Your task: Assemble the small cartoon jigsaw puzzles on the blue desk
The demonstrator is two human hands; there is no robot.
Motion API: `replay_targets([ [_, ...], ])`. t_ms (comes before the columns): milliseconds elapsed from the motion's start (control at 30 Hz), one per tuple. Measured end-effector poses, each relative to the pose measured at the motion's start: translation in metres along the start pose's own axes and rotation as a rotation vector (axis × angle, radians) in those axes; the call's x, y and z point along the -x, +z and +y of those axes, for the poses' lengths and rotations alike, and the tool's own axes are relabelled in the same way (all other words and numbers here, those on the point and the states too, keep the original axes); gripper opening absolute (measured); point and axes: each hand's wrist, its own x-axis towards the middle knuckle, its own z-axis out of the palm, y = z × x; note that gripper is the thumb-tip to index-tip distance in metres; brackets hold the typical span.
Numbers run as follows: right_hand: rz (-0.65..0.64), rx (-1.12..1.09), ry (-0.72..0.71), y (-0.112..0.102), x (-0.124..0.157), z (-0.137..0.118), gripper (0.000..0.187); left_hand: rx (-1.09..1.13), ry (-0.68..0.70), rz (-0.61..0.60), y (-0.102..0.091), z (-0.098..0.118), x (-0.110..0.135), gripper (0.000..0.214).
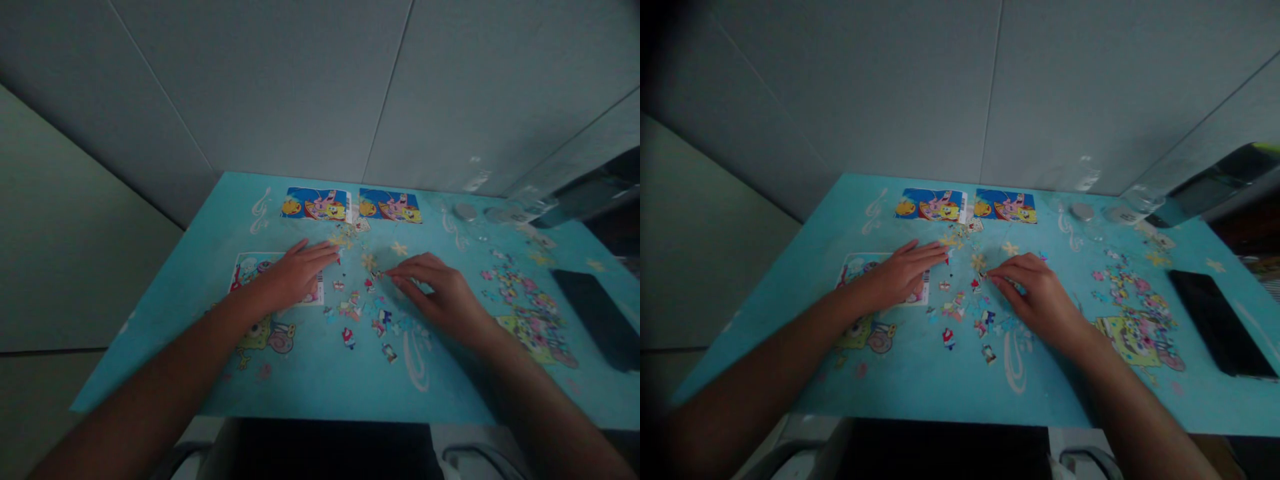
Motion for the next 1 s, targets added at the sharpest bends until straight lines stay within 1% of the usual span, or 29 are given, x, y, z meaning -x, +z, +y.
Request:
replay_targets([
  [67,0.026,0.083,0.036,-0.002,0.000,0.012,0.019,-0.006,0.000,-0.001,-0.001,0.000,0.000,0.065],
  [167,-0.012,0.124,0.053,0.001,0.000,0.020,0.019,-0.011,-0.009,-0.014,-0.003,0.001,0.000,0.067],
  [300,-0.107,0.100,0.044,0.006,0.000,0.013,0.019,-0.014,-0.008,-0.035,-0.005,0.002,0.000,0.067],
  [400,-0.144,0.072,0.043,0.008,-0.001,0.008,0.018,-0.025,0.003,-0.021,-0.003,0.000,0.000,0.068],
  [567,-0.107,0.054,0.047,0.010,0.000,0.010,0.017,-0.044,0.027,0.000,0.002,-0.005,0.002,0.070],
  [733,-0.078,0.100,0.071,0.010,0.000,0.013,0.018,-0.048,-0.002,-0.024,-0.001,-0.002,0.001,0.069],
  [867,-0.074,0.100,0.067,0.011,-0.002,0.009,0.019,-0.041,0.002,-0.021,-0.002,-0.001,0.001,0.069],
  [1000,-0.087,0.076,0.023,0.014,-0.002,0.002,0.020,-0.065,0.007,-0.018,-0.002,0.000,0.001,0.070],
])
